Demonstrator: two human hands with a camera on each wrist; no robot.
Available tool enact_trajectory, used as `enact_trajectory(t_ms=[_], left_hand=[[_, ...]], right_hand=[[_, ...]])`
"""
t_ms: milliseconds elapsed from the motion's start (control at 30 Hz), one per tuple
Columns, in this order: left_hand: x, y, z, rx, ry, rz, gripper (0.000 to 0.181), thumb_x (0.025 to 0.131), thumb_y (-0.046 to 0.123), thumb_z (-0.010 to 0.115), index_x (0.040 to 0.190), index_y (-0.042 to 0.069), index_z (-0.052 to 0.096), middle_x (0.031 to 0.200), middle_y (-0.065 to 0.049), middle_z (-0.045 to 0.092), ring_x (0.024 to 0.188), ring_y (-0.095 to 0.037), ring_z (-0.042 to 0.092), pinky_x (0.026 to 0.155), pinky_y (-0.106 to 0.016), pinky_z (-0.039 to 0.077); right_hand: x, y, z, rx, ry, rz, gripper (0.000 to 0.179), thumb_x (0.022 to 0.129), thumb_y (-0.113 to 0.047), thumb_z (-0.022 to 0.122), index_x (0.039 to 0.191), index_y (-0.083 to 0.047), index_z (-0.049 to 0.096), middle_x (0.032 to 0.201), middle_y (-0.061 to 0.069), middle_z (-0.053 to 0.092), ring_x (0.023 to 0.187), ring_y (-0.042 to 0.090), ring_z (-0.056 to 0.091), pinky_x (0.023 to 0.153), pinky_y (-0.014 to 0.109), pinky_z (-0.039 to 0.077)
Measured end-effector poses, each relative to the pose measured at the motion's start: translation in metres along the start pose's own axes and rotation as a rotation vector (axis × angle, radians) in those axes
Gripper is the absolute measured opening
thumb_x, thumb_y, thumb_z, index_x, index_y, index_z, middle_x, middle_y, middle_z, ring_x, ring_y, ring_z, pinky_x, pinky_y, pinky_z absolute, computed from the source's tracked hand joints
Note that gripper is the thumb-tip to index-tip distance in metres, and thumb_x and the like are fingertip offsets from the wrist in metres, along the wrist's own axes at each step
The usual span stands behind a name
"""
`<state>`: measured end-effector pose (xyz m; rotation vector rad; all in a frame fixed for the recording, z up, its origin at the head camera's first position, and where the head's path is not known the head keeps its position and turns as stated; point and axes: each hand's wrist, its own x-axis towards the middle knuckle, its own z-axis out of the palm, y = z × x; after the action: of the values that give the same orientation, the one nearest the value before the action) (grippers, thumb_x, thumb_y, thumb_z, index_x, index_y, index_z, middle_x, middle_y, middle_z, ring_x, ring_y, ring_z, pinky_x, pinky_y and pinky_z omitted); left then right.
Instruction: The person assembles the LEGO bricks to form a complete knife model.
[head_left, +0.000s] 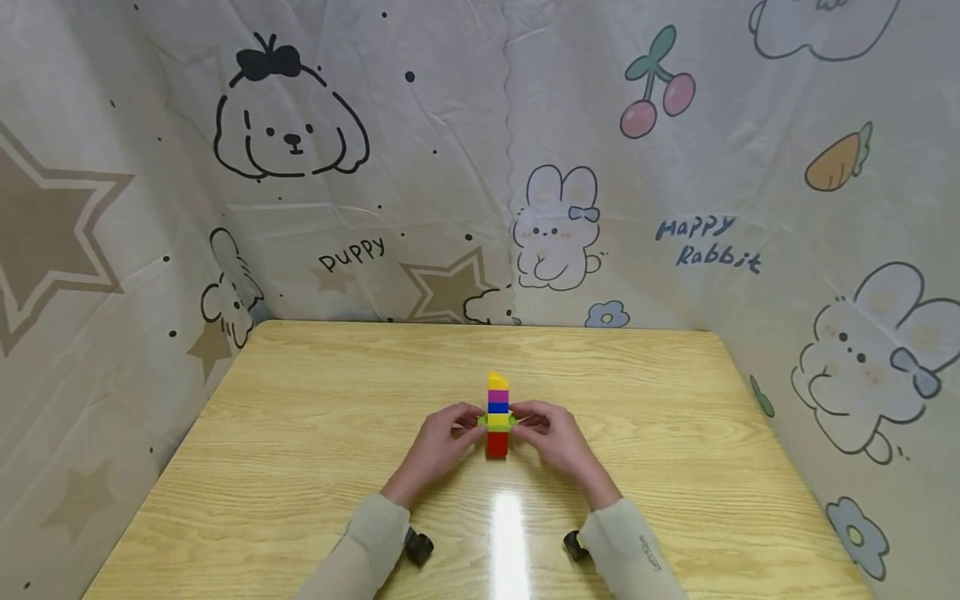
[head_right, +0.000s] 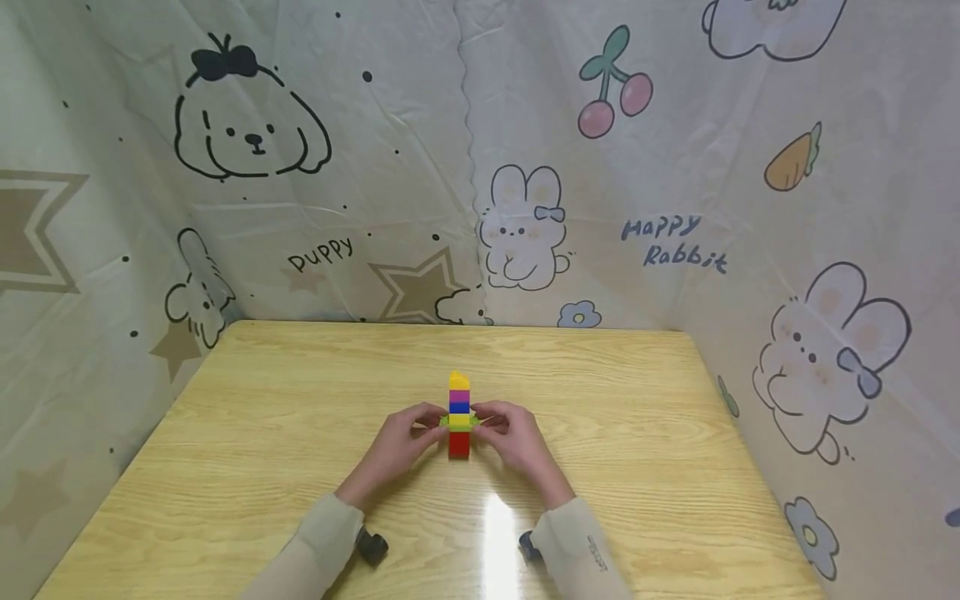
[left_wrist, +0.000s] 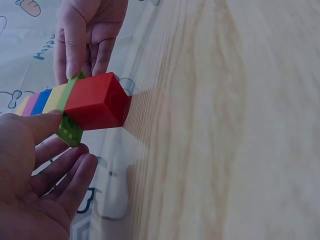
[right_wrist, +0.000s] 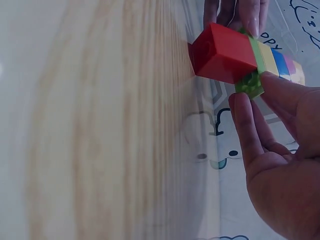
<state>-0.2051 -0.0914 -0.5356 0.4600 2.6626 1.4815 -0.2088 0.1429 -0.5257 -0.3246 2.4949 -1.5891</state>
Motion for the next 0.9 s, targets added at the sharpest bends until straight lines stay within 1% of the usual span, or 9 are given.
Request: enact_trajectory(t_ms=[133,267,500,767,900], left_hand=[[0.003,-0.001,0.002,-0.012,0.016,-0.029,0.025,0.100,0.028,0.071,0.122,0.015,0.071,0.106,0.002,0.072,0.100,-0.014,0.066,0.094,-0.034,0.061],[0.005,-0.002,0.004,-0.019,0.031,-0.040,0.022,0.101,0.026,0.070,0.120,0.016,0.071,0.105,0.001,0.073,0.099,-0.014,0.067,0.094,-0.035,0.061],[0.009,-0.004,0.006,0.001,0.053,-0.044,0.017,0.102,0.027,0.068,0.117,0.019,0.070,0.103,0.001,0.074,0.097,-0.015,0.068,0.093,-0.039,0.060],[0.011,-0.005,0.008,0.011,0.081,-0.056,0.012,0.102,0.026,0.069,0.112,0.021,0.072,0.101,0.001,0.075,0.093,-0.015,0.068,0.088,-0.037,0.060],[0.011,-0.006,0.008,0.016,0.091,-0.047,0.011,0.102,0.026,0.069,0.110,0.021,0.072,0.098,0.001,0.076,0.091,-0.014,0.069,0.086,-0.036,0.060]], right_hand=[[0.003,0.001,0.000,0.011,0.008,0.003,0.031,0.099,-0.012,0.071,0.129,-0.008,0.071,0.121,0.012,0.072,0.105,0.023,0.071,0.094,0.036,0.061],[0.004,0.000,0.001,0.014,0.024,0.015,0.028,0.098,-0.011,0.072,0.126,-0.008,0.073,0.117,0.011,0.074,0.102,0.022,0.072,0.092,0.035,0.062],[0.009,0.001,0.003,0.003,0.050,0.026,0.023,0.098,-0.012,0.072,0.121,-0.010,0.075,0.114,0.007,0.075,0.101,0.021,0.072,0.092,0.038,0.062],[0.013,0.005,0.003,-0.030,0.050,0.028,0.022,0.099,-0.012,0.071,0.121,-0.012,0.076,0.114,0.006,0.075,0.102,0.021,0.071,0.094,0.040,0.061],[0.016,0.006,0.004,-0.034,0.051,0.035,0.022,0.100,-0.013,0.070,0.121,-0.012,0.076,0.114,0.006,0.076,0.101,0.021,0.071,0.092,0.039,0.061]])
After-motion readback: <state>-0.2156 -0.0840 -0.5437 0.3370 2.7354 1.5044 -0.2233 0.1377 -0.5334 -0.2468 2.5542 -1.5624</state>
